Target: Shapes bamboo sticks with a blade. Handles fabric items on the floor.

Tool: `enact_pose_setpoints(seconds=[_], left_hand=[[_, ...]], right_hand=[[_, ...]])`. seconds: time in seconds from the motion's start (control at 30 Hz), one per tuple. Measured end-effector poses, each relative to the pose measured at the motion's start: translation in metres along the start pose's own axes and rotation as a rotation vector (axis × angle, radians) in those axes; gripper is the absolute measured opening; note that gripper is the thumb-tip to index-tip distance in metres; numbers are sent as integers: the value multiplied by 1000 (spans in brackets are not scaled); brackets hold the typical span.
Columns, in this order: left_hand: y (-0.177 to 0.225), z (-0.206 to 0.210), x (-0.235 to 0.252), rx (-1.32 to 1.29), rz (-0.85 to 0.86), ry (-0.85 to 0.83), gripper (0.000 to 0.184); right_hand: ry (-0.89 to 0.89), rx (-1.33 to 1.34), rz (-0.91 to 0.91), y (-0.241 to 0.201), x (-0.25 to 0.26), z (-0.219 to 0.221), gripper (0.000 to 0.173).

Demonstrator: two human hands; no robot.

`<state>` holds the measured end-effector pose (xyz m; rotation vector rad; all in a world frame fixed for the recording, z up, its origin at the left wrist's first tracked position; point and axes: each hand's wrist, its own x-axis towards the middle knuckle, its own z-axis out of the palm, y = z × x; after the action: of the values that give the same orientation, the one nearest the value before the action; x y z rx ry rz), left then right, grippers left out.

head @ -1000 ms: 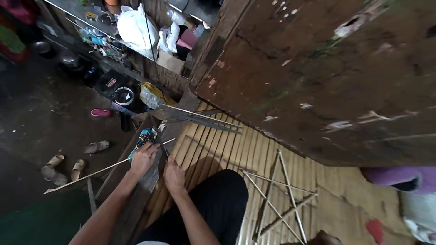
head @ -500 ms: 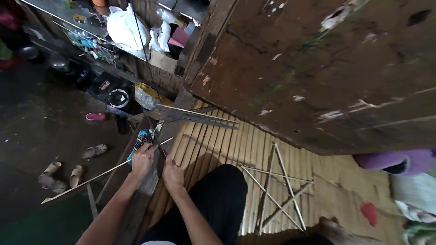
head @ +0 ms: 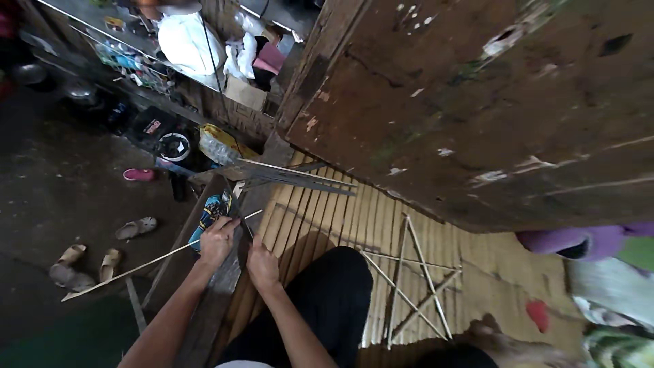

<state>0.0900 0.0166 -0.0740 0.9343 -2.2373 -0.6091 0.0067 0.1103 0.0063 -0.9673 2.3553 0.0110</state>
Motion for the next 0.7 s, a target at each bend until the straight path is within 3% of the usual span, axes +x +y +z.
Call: enact_pose_setpoints(seconds=[0.43,0.7], left_hand=[[1,0,-2,17,5,1,28],[2,-1,-2,30,2,-7,29]], right_hand=[[32,35,-33,2,-5,3,40],[-34,51,-26,7,-6,0,40]])
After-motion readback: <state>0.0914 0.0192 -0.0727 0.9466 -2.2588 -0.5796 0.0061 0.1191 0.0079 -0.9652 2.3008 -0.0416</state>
